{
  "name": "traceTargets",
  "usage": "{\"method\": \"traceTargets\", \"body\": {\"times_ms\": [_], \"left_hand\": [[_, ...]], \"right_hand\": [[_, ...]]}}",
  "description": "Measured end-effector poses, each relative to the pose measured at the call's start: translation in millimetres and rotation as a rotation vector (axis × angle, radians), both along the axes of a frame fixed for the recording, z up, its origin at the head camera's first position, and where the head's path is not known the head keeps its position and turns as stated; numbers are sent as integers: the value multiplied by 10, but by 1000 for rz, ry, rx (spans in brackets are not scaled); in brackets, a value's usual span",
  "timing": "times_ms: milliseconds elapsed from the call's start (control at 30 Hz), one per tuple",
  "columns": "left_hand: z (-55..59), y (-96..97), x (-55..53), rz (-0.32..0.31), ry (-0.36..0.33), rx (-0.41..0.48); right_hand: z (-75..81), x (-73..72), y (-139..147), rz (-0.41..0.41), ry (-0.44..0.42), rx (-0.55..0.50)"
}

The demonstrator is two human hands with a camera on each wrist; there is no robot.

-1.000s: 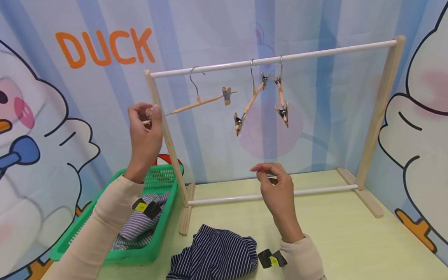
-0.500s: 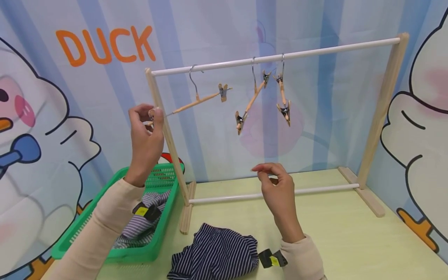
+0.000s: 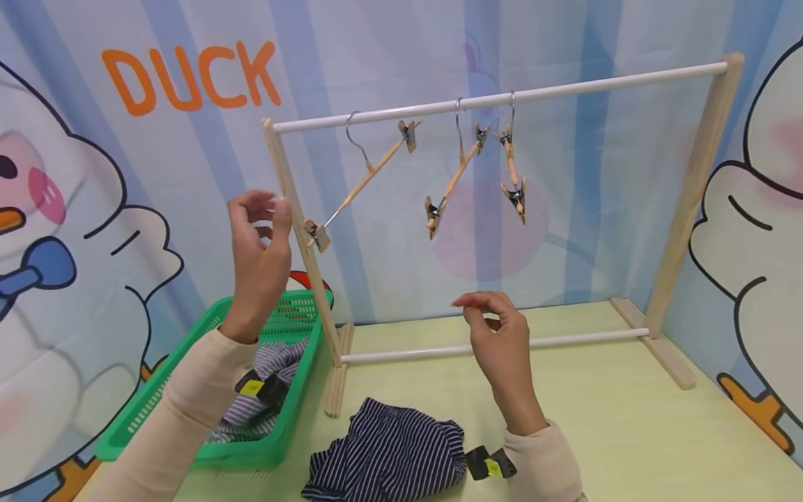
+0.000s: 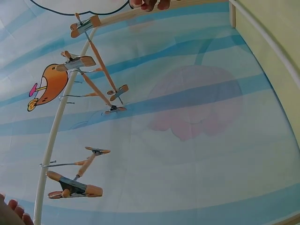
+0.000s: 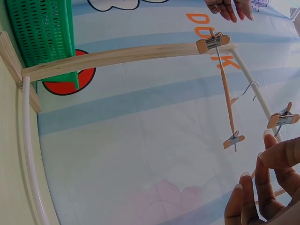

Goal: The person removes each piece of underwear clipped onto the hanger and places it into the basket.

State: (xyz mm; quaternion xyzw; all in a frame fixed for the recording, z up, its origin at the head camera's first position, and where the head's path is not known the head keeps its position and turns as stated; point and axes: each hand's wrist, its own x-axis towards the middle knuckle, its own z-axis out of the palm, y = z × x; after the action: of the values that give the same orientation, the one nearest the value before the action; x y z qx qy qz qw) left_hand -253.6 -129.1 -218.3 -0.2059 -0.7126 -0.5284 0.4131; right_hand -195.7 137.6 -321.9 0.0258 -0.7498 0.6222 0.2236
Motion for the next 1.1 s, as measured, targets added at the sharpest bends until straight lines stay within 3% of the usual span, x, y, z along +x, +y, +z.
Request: {"method": "traceTargets", "body": {"times_ms": [367, 567, 900, 1100], "left_hand": [[-112, 34, 55, -13, 6, 41], [-250, 24, 103, -11, -8, 52], [-512, 4, 152, -16, -95, 58], [-620, 50, 211, -32, -90, 53]], "right_hand": [[3, -10, 22, -2, 3, 0], [-3, -20, 31, 4, 14, 1], [-19, -28, 42, 10, 6, -1], [-12, -33, 52, 8, 10, -3]]}}
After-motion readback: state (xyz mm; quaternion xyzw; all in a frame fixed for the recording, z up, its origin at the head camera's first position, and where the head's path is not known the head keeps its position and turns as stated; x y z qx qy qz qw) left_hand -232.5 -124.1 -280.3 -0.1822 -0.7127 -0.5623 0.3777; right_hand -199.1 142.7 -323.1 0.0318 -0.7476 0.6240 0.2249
